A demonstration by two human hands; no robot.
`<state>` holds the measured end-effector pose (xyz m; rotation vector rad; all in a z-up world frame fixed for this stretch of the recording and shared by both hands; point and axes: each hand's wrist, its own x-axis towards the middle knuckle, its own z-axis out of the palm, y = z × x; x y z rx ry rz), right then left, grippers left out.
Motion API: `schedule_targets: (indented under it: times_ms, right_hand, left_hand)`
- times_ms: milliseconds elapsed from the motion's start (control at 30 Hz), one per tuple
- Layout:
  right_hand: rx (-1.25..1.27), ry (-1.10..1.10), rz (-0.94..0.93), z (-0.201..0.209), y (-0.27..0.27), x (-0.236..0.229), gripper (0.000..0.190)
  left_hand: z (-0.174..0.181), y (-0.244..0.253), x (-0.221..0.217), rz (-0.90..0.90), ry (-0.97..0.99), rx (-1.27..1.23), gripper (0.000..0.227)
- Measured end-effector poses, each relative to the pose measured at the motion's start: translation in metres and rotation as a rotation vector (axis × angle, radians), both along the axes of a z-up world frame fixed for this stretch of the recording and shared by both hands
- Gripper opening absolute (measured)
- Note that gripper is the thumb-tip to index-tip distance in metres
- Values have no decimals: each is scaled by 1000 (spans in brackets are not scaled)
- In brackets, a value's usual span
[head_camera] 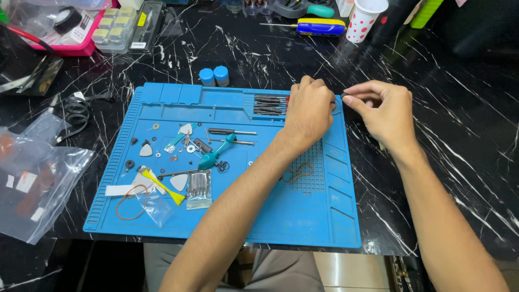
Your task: The person organizes small tools and parts on a blue work mat. They pick up screwdrivers, bits, and small components, then place them into designated slots and compartments on the mat. The person also handles a red plastic case and arranges items within it.
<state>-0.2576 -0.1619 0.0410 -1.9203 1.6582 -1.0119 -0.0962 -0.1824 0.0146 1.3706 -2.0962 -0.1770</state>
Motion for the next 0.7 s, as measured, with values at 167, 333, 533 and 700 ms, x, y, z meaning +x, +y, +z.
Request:
schedule_targets:
  times_ms: [167, 333, 533, 700]
  right_hand:
    - [-22, -26, 20, 3, 4, 6, 16]
    - [-30, -162, 73, 4, 7, 19, 17]
    - [28, -364, 108, 17, 24, 57, 20]
    - [21, -267, 375, 2, 19, 85, 15]
  left_hand:
    - [-5, -1, 1, 3, 105, 25, 10]
    - [10, 14, 15, -19, 286, 59, 17]
    - [46, 61, 56, -36, 367, 206, 37]
    - [42, 77, 123, 119, 330, 165, 33]
